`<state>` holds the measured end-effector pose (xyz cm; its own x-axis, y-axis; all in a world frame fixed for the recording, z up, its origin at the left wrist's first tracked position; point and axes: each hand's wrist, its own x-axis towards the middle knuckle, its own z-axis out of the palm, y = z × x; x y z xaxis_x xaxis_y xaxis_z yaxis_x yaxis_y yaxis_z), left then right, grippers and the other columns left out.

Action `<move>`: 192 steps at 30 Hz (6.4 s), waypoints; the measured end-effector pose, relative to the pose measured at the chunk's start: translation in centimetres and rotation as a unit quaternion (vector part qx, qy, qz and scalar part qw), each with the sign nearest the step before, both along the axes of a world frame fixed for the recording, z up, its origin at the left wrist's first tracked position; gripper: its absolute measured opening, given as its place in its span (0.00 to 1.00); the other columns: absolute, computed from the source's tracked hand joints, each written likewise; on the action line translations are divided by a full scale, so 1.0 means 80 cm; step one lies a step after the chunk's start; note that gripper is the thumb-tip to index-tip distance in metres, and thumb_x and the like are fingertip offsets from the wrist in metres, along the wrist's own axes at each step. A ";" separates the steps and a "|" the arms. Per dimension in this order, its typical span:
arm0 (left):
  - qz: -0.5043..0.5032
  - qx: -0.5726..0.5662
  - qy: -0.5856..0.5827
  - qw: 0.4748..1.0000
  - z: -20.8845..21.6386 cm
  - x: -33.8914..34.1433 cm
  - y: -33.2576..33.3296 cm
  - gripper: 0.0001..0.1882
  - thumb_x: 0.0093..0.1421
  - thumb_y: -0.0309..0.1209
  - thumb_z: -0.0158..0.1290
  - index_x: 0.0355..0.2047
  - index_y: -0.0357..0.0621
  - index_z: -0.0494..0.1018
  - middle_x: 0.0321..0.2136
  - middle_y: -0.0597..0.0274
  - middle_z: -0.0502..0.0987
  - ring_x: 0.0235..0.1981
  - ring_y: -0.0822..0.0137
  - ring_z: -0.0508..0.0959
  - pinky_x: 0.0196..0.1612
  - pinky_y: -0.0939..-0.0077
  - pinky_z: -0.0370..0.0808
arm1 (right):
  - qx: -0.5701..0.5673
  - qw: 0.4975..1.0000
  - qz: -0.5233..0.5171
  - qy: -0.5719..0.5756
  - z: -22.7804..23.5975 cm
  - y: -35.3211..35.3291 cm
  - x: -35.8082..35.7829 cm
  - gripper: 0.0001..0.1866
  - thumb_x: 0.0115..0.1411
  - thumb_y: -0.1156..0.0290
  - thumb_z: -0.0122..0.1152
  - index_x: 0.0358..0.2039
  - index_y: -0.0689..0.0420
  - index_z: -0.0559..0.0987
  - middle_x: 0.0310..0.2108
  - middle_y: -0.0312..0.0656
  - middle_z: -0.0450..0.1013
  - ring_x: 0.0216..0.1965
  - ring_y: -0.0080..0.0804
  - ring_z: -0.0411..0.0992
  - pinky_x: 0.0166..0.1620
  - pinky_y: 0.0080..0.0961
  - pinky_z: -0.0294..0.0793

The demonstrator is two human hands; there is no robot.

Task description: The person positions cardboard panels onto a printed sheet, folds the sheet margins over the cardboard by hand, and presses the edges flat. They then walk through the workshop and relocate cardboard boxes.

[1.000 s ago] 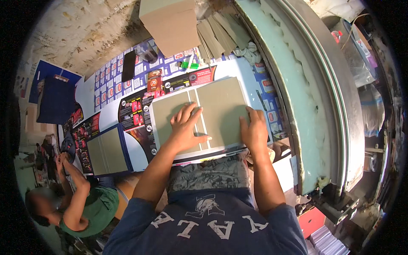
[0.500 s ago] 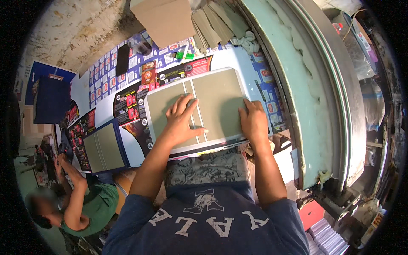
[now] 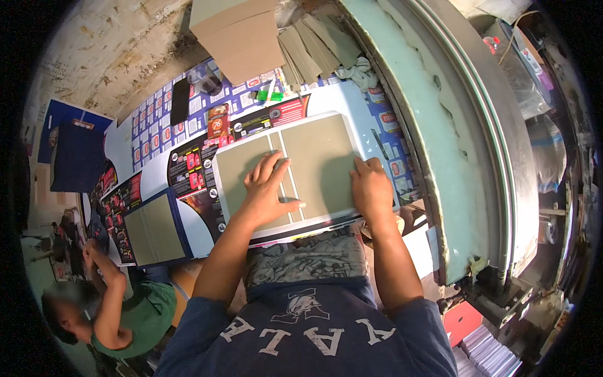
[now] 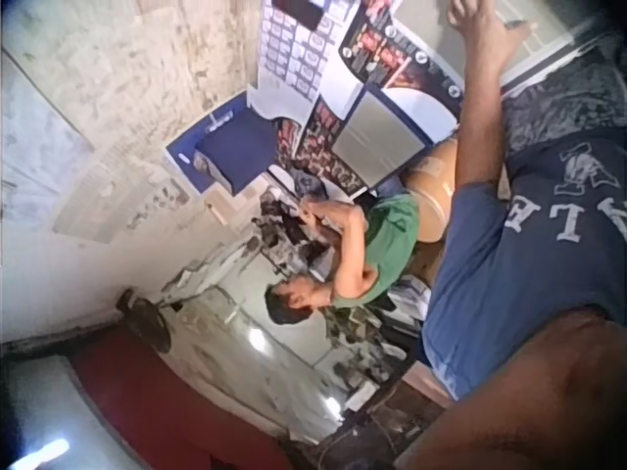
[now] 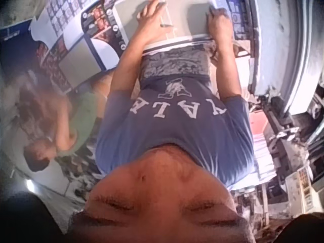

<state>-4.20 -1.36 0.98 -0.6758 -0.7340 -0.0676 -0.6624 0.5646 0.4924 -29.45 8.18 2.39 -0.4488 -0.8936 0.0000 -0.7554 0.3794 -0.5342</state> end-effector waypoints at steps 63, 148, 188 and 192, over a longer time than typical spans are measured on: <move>-0.026 -0.051 -0.039 0.998 -0.004 0.004 -0.001 0.55 0.49 0.60 0.65 0.70 0.43 0.57 0.73 0.54 0.53 0.74 0.50 0.48 0.68 0.38 0.47 | 0.044 0.938 0.282 0.197 -0.026 -0.080 0.038 0.30 0.74 0.48 0.34 0.73 0.43 0.58 0.76 0.39 0.49 0.76 0.44 0.45 0.72 0.58 0.43; 0.010 -0.140 -0.035 0.990 0.019 -0.025 -0.076 0.40 0.39 0.55 0.73 0.46 0.42 0.76 0.48 0.56 0.73 0.53 0.54 0.70 0.55 0.53 0.65 | 0.236 0.889 0.364 0.145 0.037 -0.189 0.059 0.32 0.39 0.53 0.80 0.44 0.56 0.83 0.46 0.45 0.76 0.57 0.45 0.69 0.57 0.53 0.66; 0.157 -0.259 -0.066 0.951 -0.027 0.130 0.011 0.30 0.64 0.44 0.52 0.61 0.37 0.70 0.62 0.51 0.70 0.64 0.58 0.69 0.68 0.47 0.53 | 0.107 0.944 0.246 0.192 -0.011 -0.057 0.066 0.45 0.68 0.34 0.37 0.74 0.54 0.55 0.76 0.38 0.49 0.76 0.29 0.44 0.74 0.57 0.29; 0.182 -0.282 -0.078 0.939 -0.024 0.128 0.021 0.28 0.63 0.45 0.53 0.56 0.37 0.74 0.56 0.52 0.75 0.59 0.57 0.71 0.66 0.48 0.56 | 0.112 0.952 0.160 0.236 0.008 -0.046 0.040 0.46 0.67 0.38 0.46 0.72 0.60 0.55 0.75 0.44 0.51 0.76 0.35 0.45 0.74 0.60 0.31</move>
<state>6.04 0.34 -0.96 -0.3868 -0.8636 0.3235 -0.9016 0.4278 0.0638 -26.28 4.50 3.07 -0.1505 -0.9860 -0.0722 -0.9874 0.1536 -0.0393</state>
